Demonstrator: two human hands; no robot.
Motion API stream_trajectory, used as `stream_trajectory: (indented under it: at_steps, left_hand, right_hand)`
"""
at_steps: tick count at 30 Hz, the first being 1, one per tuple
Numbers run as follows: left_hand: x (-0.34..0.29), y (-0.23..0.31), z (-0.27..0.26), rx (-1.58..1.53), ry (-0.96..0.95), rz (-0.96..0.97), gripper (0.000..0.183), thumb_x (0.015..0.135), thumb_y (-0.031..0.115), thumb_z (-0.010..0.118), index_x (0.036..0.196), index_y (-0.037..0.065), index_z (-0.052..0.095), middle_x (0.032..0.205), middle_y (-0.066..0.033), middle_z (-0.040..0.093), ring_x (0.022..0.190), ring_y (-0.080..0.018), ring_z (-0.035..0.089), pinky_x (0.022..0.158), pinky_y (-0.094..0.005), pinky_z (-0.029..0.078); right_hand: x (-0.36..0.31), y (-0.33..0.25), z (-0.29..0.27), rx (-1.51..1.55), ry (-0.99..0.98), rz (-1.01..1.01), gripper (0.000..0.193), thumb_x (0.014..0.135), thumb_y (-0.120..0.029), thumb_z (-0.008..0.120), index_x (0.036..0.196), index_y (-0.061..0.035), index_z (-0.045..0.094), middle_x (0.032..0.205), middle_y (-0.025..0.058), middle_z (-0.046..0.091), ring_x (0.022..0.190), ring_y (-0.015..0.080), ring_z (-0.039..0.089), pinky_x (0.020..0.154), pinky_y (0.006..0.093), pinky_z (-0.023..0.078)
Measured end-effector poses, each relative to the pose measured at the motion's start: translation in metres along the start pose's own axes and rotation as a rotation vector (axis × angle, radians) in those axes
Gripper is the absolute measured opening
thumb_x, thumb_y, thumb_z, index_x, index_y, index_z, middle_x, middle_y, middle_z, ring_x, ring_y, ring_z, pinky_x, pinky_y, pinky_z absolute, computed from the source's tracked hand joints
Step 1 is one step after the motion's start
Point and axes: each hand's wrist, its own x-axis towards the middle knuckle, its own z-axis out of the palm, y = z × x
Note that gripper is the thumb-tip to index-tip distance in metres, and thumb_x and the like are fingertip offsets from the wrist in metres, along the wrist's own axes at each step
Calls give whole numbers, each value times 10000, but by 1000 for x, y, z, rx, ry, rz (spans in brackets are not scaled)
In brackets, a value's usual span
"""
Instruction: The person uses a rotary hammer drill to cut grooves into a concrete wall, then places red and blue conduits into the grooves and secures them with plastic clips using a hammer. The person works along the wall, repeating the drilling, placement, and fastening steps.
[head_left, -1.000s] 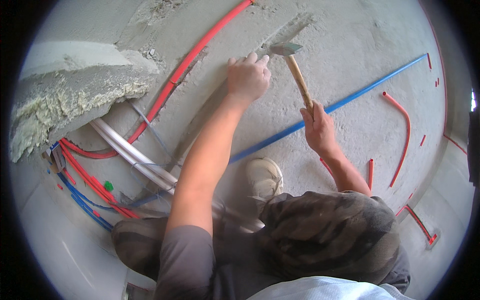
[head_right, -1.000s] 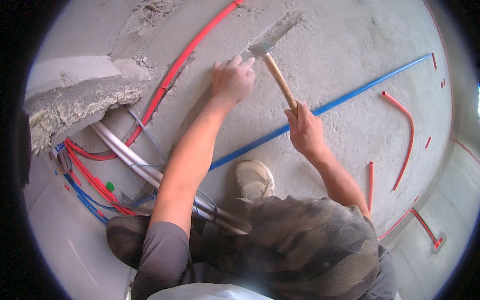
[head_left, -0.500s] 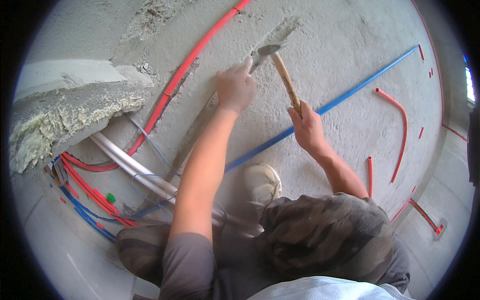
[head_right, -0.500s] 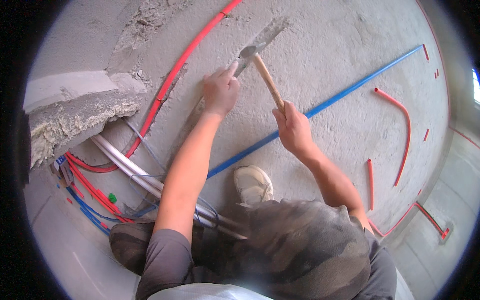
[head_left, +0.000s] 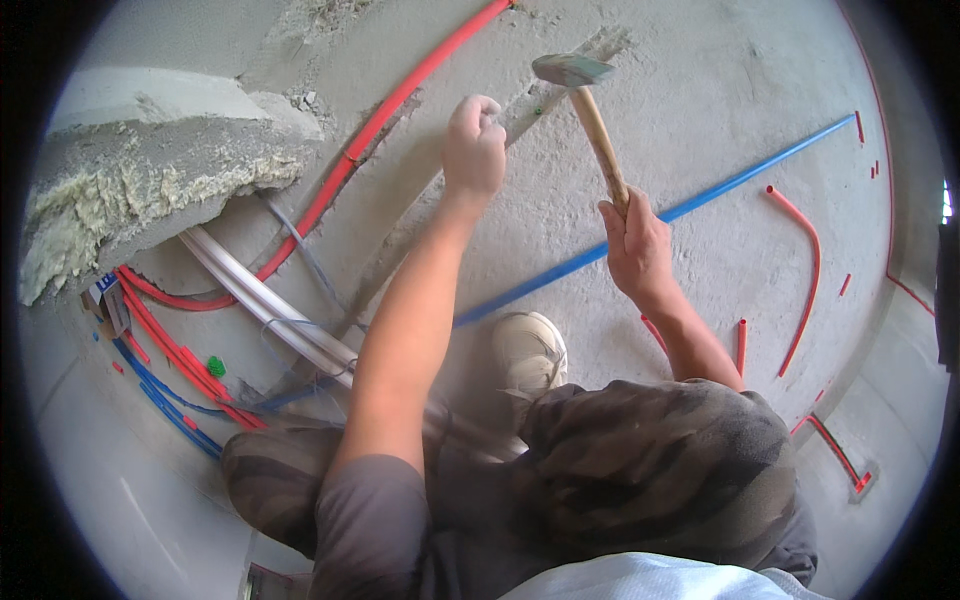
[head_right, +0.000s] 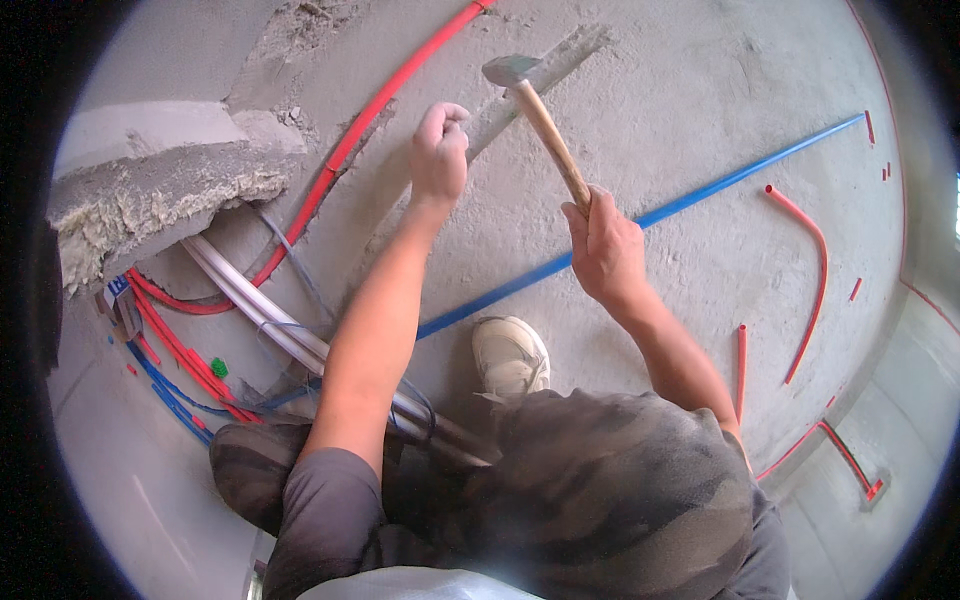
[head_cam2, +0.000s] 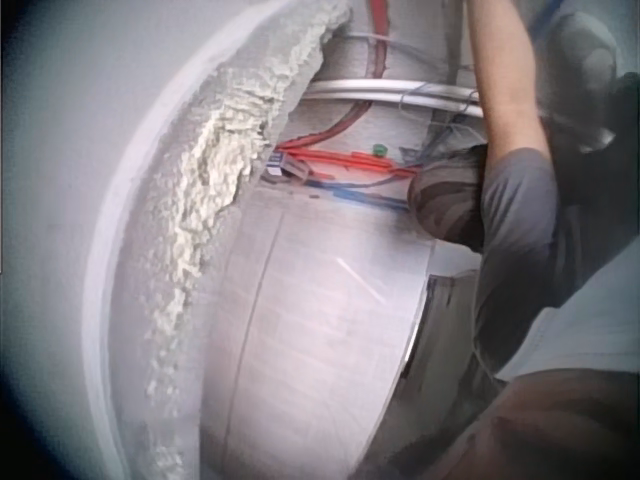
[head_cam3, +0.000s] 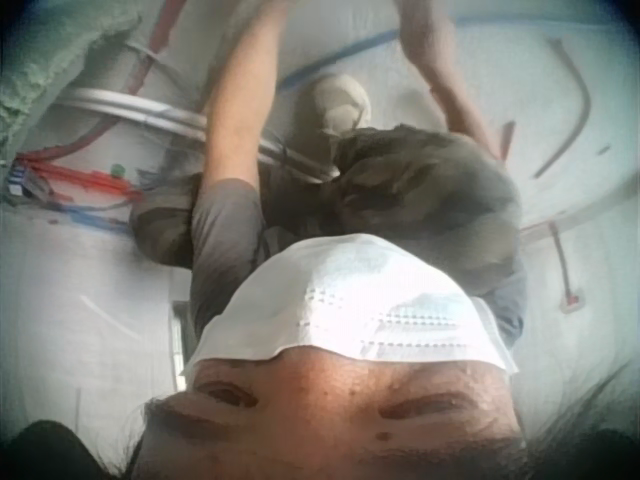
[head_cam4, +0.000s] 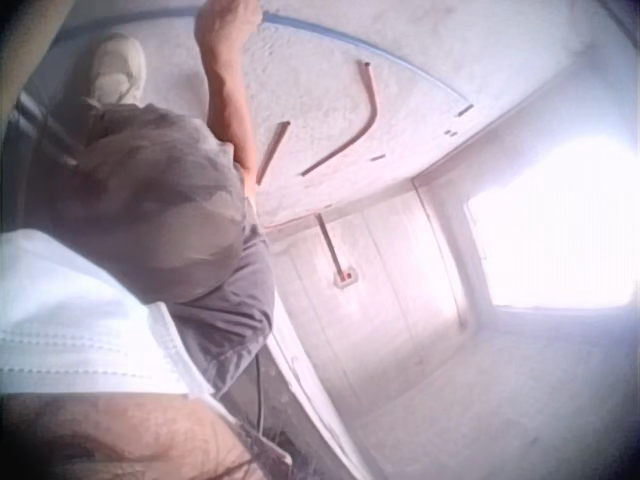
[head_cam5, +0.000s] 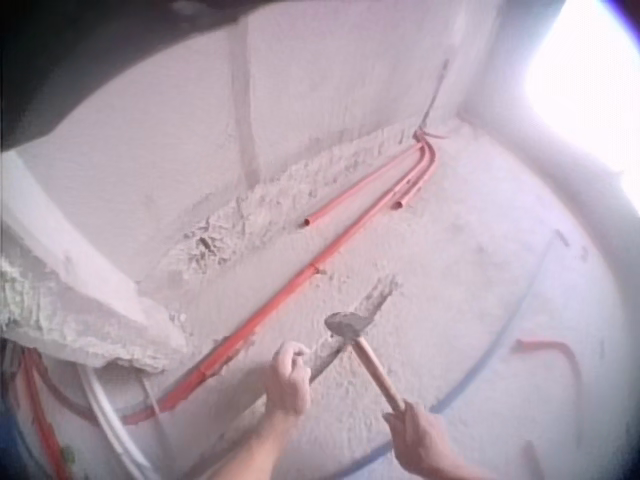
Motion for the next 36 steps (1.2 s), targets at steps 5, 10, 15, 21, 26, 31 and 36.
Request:
stream_trajectory:
  at_steps: [5,10,15,21,26,31,36]
  left_hand:
    - [12,11,-16,-215,-13,-121,326,858,6,468,1093,-52,687,951,-94,675,773,-158,616,721,-297,503]
    - [10,18,-27,-310,44,-188,293,893,-116,516,1149,-74,654,984,-114,695,831,-171,685,733,-307,554]
    - [10,13,-28,-158,137,-108,256,864,-48,783,1096,-48,675,978,-113,721,884,-202,712,748,-322,562]
    - [9,10,-22,-94,178,-110,133,888,-19,774,1000,-34,704,858,-97,733,788,-195,714,720,-331,552]
    - [12,9,-14,-13,65,6,208,892,-77,728,1097,-42,738,946,-103,757,783,-168,725,709,-311,576]
    - [35,2,6,121,-35,253,255,924,-92,666,1143,-16,771,926,-100,773,833,-202,764,758,-307,592]
    - [57,9,25,501,-150,580,155,856,24,748,997,78,780,987,-70,759,935,-325,701,872,-456,527]
  right_hand:
    - [7,-1,1,-251,-168,22,277,1088,-279,629,1151,-16,568,830,261,704,751,494,684,648,566,537]
    - [7,-7,-2,-57,-53,14,255,1077,-255,654,1148,-26,570,816,257,696,745,488,688,640,568,537]
    - [7,-6,1,-266,-158,0,286,1098,-303,600,1135,-25,542,835,280,707,750,520,679,671,610,526]
    - [8,0,0,-218,-189,134,291,1101,-300,581,1067,-18,519,827,274,713,757,524,679,672,610,523]
    - [9,8,-7,-38,-191,220,302,1088,-318,615,1073,-19,581,868,268,708,820,485,681,721,567,519]
    - [-18,19,-12,357,45,293,297,1088,-308,649,1057,-16,602,774,155,620,691,278,587,654,440,480]
    - [-28,25,-6,562,30,506,316,1093,-321,647,1029,-15,599,751,74,555,706,163,504,645,395,463]
